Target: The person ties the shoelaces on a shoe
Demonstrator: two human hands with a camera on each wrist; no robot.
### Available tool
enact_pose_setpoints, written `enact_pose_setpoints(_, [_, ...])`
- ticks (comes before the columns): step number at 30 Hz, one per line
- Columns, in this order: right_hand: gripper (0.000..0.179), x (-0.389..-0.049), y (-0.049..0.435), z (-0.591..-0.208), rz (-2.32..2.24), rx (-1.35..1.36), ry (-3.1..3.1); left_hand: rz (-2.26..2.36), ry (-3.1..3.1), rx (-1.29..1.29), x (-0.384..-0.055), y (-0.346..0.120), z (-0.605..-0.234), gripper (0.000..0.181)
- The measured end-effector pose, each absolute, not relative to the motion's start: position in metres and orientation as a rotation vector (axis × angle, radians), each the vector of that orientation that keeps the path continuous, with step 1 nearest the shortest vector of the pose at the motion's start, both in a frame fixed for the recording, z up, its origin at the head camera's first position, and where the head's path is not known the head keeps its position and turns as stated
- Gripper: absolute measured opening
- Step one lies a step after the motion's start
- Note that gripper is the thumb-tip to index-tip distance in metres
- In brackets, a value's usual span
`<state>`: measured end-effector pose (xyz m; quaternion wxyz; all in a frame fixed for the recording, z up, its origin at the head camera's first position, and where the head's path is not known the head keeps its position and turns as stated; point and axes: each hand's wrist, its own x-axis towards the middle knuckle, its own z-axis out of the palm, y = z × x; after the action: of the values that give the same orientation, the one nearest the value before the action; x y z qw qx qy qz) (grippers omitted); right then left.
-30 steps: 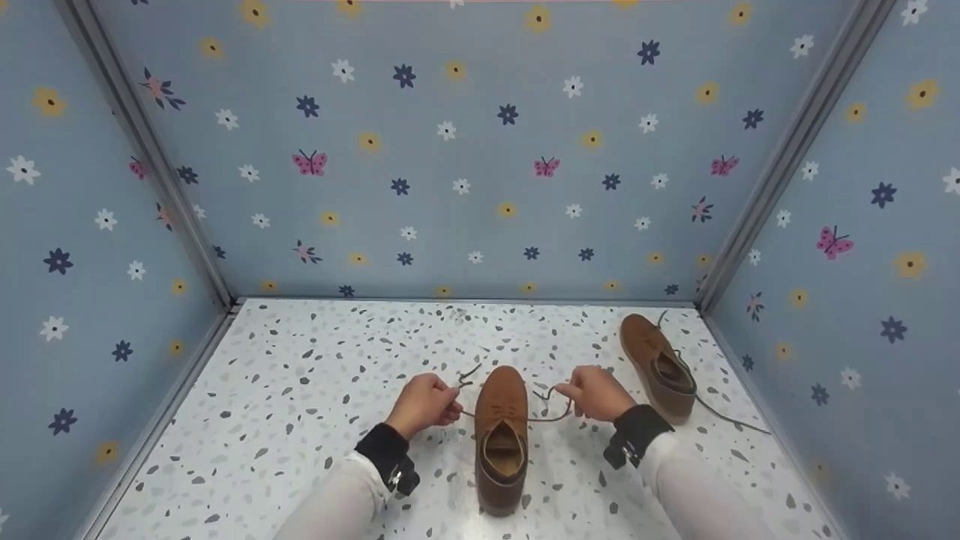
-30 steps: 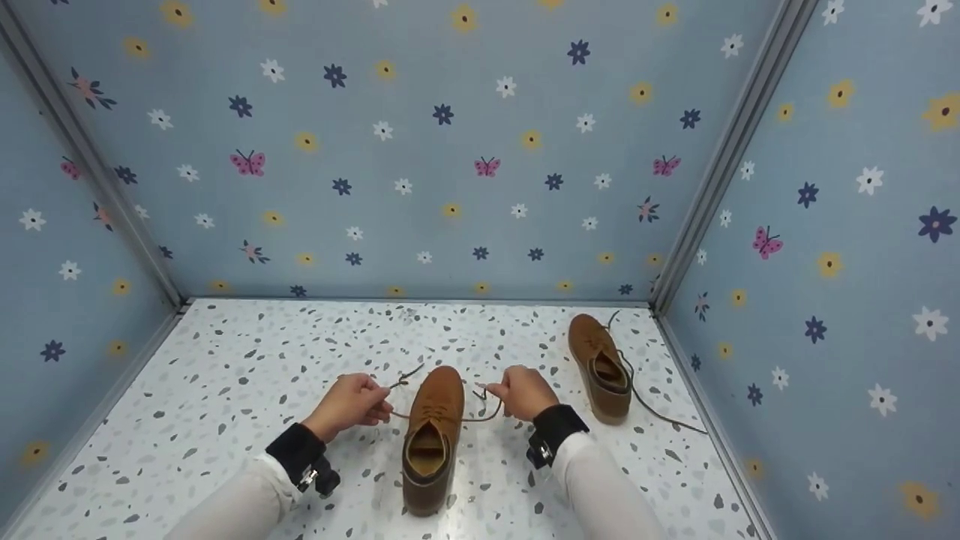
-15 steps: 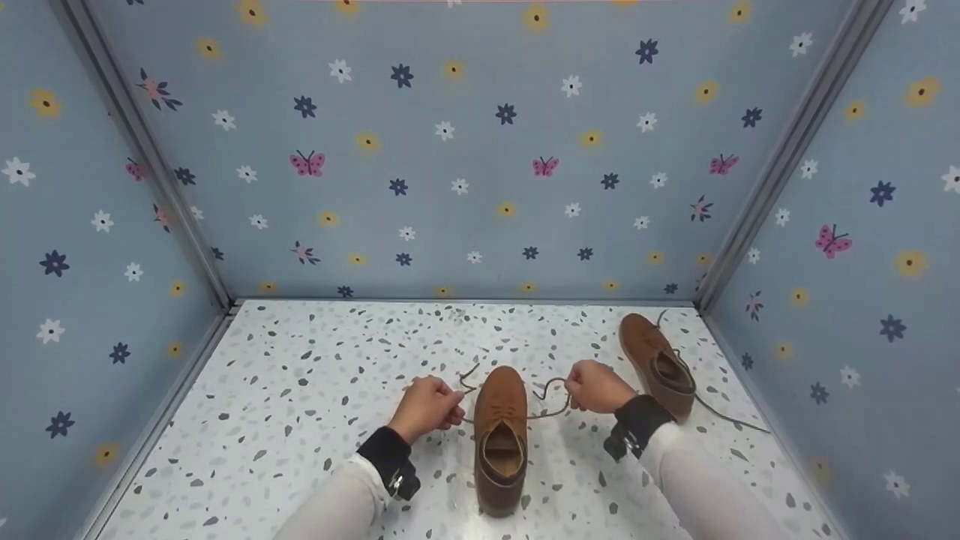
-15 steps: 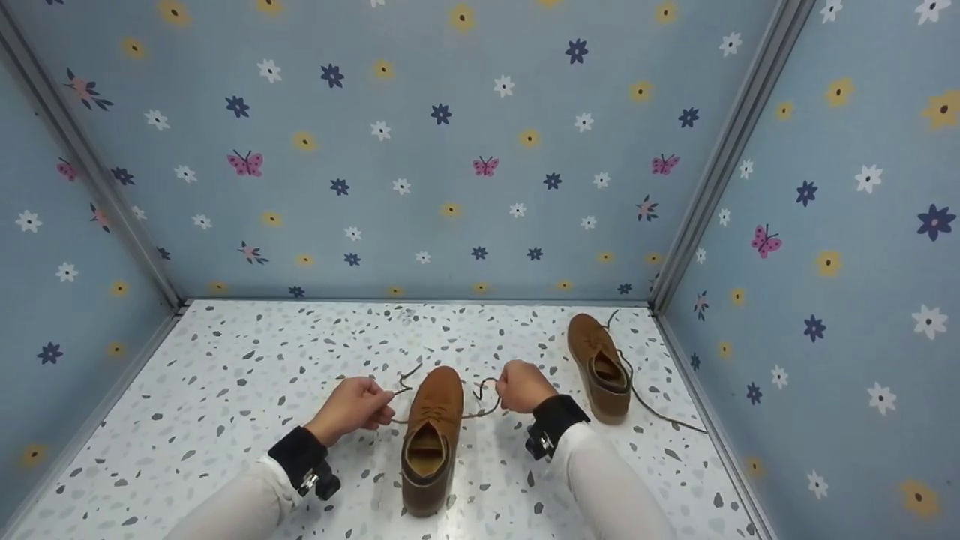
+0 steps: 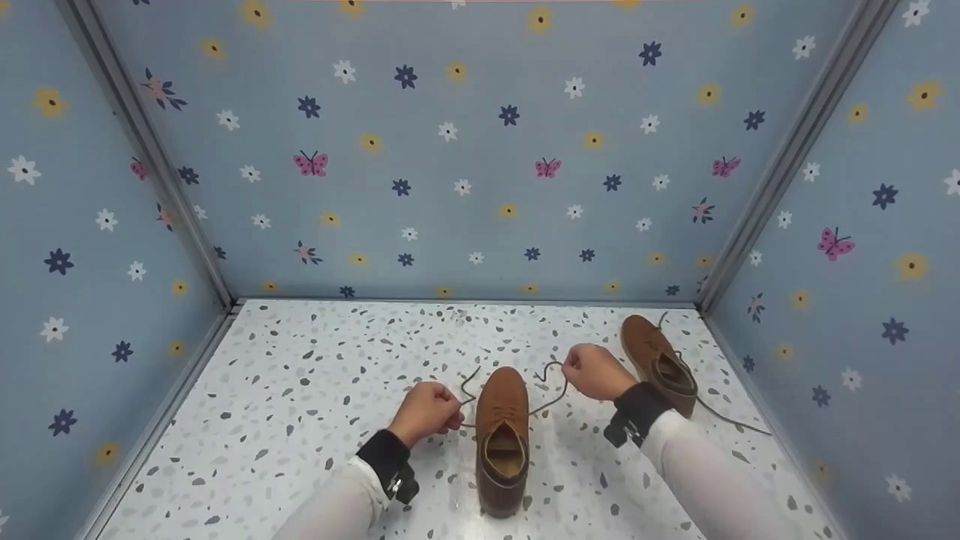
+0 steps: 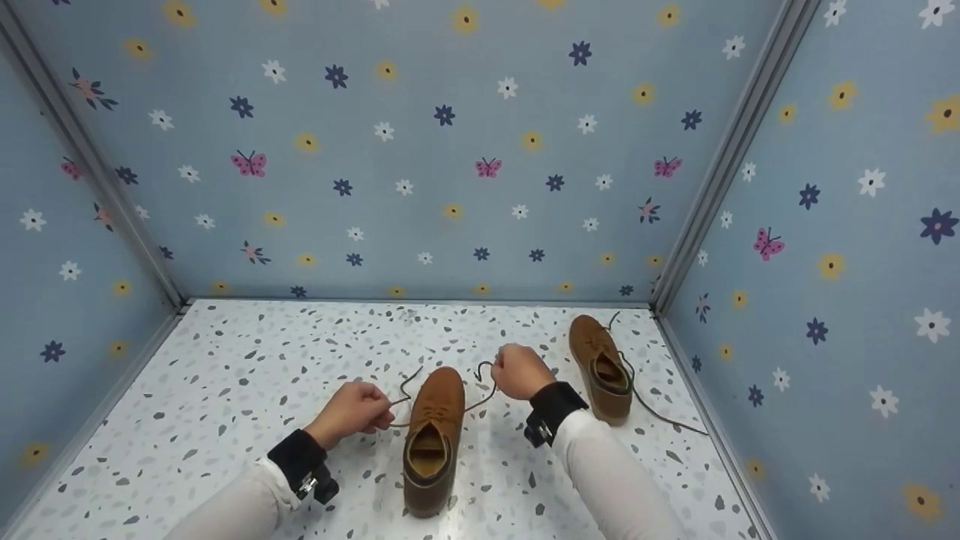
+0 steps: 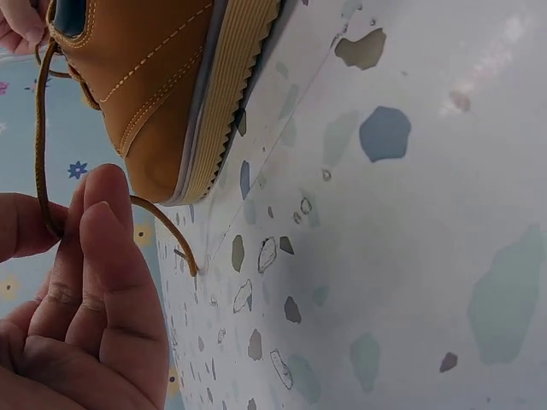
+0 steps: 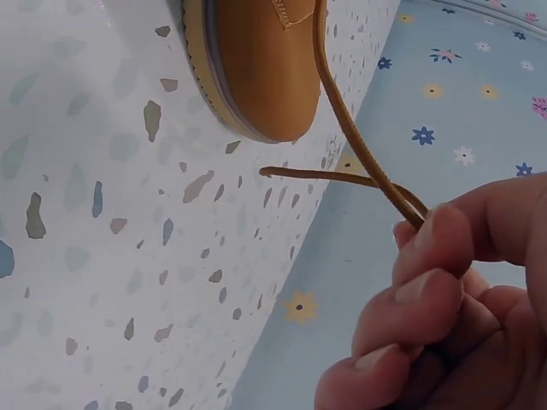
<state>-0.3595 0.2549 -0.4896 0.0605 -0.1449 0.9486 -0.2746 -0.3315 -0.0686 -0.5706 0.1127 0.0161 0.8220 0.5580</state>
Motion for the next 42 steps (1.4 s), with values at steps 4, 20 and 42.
enact_pose_setpoints(4, [0.019, -0.361, 0.246, -0.482, -0.793, -0.485, 2.936, 1.614, 2.432, 0.050, -0.331, -0.070, -0.572, 0.014])
enact_pose_setpoints(20, [0.013, -0.365, 0.196, -0.463, -0.682, -0.673, 3.001, 1.603, 2.453, 0.058, -0.330, -0.073, -0.580, 0.024])
enact_pose_setpoints(42, [0.015, -0.380, 0.147, -0.478, -0.651, -0.821, 2.861, 1.595, 2.499, 0.111, -0.327, -0.075, -0.580, 0.023])
